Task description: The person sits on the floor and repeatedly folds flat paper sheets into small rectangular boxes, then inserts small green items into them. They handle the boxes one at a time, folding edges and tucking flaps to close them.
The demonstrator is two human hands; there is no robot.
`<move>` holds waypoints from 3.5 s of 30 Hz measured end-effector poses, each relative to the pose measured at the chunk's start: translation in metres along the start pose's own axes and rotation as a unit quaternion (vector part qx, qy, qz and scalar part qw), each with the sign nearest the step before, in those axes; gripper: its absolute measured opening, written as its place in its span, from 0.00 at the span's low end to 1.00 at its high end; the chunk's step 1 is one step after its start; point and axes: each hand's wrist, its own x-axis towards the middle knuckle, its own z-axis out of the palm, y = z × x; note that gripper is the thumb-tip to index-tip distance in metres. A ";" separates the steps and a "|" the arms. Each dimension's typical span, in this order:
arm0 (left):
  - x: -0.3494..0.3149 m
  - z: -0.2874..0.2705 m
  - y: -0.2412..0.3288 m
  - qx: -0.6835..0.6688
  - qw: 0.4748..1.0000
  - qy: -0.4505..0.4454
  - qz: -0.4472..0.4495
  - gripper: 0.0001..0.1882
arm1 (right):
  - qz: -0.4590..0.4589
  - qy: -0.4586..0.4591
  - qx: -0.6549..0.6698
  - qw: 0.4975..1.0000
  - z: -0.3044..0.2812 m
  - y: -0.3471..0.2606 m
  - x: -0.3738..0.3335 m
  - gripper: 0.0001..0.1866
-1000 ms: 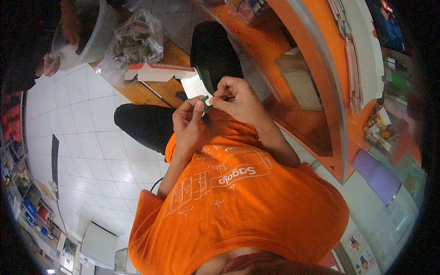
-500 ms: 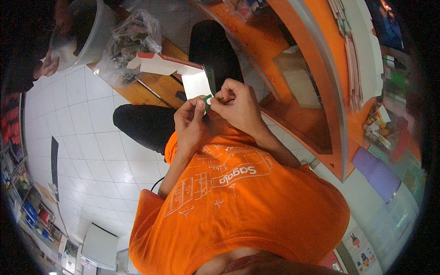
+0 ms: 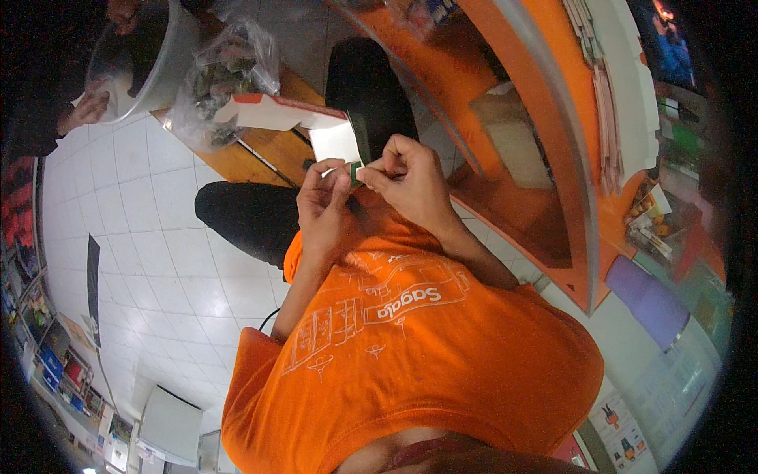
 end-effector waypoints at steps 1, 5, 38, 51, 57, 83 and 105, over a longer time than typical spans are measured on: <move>0.002 0.000 0.002 -0.047 0.998 -0.012 -0.037 0.13 | -0.005 0.001 0.004 1.000 0.000 0.001 0.000 0.19; 0.010 -0.005 0.010 -0.114 0.977 -0.020 -0.182 0.17 | -0.012 0.002 0.018 1.000 0.001 0.004 -0.001 0.18; 0.032 -0.020 0.096 -0.117 0.991 0.042 0.041 0.26 | -0.492 0.074 -0.177 0.849 0.001 -0.009 0.025 0.23; 0.011 0.009 0.088 0.165 0.955 0.111 0.221 0.06 | -0.433 0.093 -0.079 0.893 -0.012 -0.042 0.033 0.14; 0.023 0.010 0.082 0.123 0.965 0.070 0.222 0.06 | -0.224 0.028 0.016 0.974 -0.013 -0.041 0.037 0.08; 0.034 0.015 0.050 0.136 0.971 0.030 0.194 0.07 | -0.252 0.028 -0.075 0.964 0.002 -0.035 0.033 0.06; 0.062 -0.031 0.028 -0.123 0.989 -0.080 -0.030 0.28 | -0.315 -0.028 -0.042 0.948 -0.019 -0.039 0.029 0.04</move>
